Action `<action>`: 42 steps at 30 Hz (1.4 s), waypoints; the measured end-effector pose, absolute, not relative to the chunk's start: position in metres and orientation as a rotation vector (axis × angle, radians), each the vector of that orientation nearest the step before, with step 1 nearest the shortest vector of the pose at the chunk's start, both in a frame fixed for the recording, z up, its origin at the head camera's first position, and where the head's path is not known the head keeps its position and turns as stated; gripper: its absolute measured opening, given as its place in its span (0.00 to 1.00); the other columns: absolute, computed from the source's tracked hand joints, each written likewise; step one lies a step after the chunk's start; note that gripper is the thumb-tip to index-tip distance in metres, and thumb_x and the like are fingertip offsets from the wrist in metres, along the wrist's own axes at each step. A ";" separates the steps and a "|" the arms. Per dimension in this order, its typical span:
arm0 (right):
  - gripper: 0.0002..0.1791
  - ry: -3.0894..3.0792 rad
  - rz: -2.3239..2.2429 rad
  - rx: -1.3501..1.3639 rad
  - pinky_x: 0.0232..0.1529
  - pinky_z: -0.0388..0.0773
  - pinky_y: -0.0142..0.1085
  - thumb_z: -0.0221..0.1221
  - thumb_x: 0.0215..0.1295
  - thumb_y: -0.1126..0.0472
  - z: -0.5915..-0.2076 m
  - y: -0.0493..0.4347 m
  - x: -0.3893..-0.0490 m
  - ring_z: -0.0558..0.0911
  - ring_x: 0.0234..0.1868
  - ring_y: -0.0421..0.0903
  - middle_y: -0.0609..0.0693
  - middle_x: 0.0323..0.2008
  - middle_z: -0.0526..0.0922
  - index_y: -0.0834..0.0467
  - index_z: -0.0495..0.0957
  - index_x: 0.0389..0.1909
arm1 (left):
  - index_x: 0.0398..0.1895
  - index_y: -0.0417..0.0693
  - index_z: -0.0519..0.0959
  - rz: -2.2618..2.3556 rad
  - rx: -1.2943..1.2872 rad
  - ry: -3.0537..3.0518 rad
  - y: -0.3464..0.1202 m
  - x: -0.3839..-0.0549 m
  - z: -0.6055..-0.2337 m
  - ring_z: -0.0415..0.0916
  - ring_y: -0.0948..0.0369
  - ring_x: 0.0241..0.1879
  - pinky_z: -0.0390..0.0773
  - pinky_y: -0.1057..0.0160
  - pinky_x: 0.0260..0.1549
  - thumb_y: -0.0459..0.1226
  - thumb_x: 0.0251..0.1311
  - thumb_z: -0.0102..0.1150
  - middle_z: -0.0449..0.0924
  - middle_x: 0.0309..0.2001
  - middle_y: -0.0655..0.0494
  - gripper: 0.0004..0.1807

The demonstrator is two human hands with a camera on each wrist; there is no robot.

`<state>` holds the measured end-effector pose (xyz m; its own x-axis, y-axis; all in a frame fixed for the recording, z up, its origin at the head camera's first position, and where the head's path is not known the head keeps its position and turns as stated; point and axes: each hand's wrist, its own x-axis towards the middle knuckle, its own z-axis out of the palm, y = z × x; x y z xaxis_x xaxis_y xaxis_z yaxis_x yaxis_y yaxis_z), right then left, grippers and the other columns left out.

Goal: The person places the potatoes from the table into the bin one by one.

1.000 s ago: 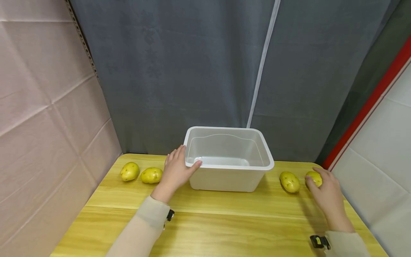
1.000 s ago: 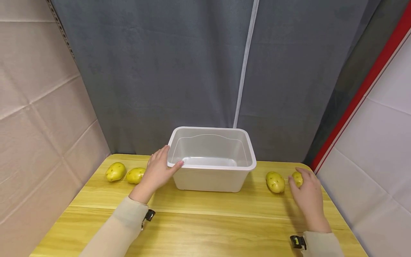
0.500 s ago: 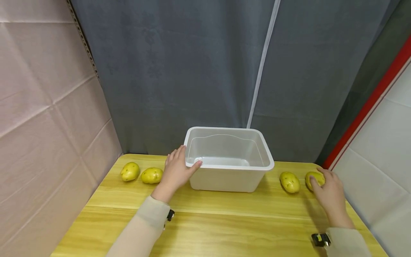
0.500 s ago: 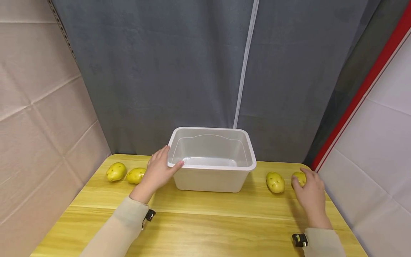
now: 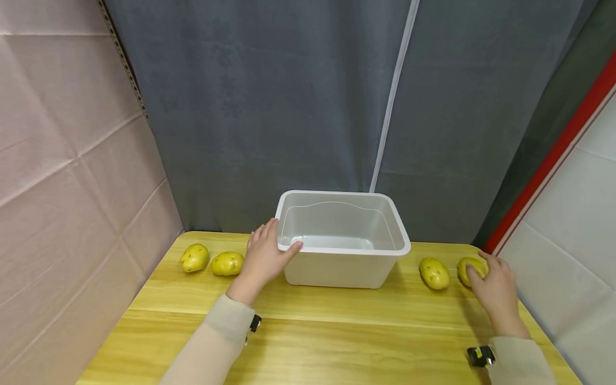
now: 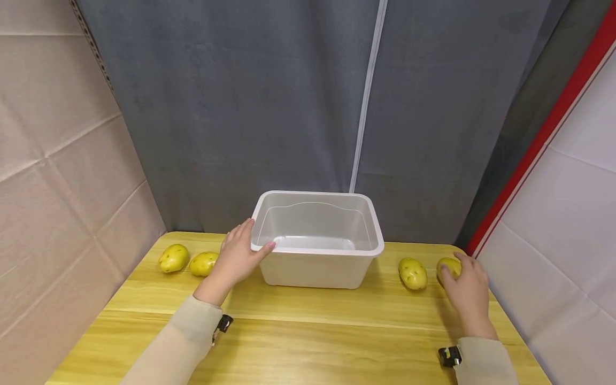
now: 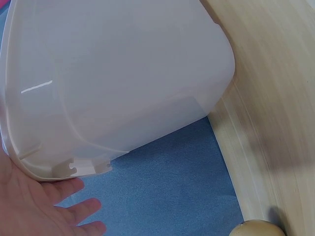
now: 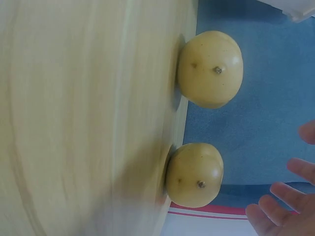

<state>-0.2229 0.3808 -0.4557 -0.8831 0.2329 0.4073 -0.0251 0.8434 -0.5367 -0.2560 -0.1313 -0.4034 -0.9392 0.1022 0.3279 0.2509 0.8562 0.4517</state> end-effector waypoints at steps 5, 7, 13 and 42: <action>0.33 -2.586 0.770 -0.182 0.59 0.56 0.72 0.51 0.75 0.53 -0.458 0.385 -0.226 0.58 0.62 0.82 0.82 0.63 0.60 0.73 0.61 0.69 | 0.77 0.36 0.54 -0.732 -0.265 -2.732 -0.132 -0.256 -0.403 0.51 0.39 0.73 0.44 0.37 0.72 0.69 0.62 0.51 0.54 0.76 0.39 0.55; 0.33 -2.589 0.770 -0.183 0.59 0.56 0.72 0.51 0.75 0.53 -0.459 0.387 -0.227 0.58 0.61 0.81 0.83 0.62 0.60 0.74 0.61 0.69 | 0.77 0.36 0.54 -0.738 -0.260 -2.731 -0.132 -0.255 -0.403 0.51 0.39 0.73 0.43 0.37 0.72 0.69 0.62 0.51 0.55 0.76 0.40 0.55; 0.33 -2.577 0.769 -0.171 0.59 0.55 0.71 0.52 0.74 0.53 -0.461 0.392 -0.231 0.59 0.60 0.81 0.84 0.60 0.61 0.75 0.62 0.67 | 0.77 0.36 0.54 -0.739 -0.261 -2.725 -0.133 -0.255 -0.403 0.52 0.39 0.73 0.44 0.37 0.72 0.69 0.62 0.51 0.55 0.76 0.39 0.55; 0.37 -2.675 0.832 -0.231 0.59 0.57 0.71 0.52 0.75 0.49 -0.476 0.409 -0.243 0.60 0.60 0.79 0.84 0.60 0.60 0.77 0.58 0.68 | 0.77 0.37 0.54 -0.758 -0.256 -2.722 -0.132 -0.256 -0.405 0.52 0.40 0.73 0.44 0.38 0.72 0.68 0.62 0.52 0.55 0.76 0.40 0.55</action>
<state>-0.2428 0.4087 -0.4760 -0.9326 0.2483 0.2618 0.0559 0.8162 -0.5750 -0.2558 -0.1322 -0.4046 -0.9381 0.0888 0.3349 0.2491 0.8447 0.4737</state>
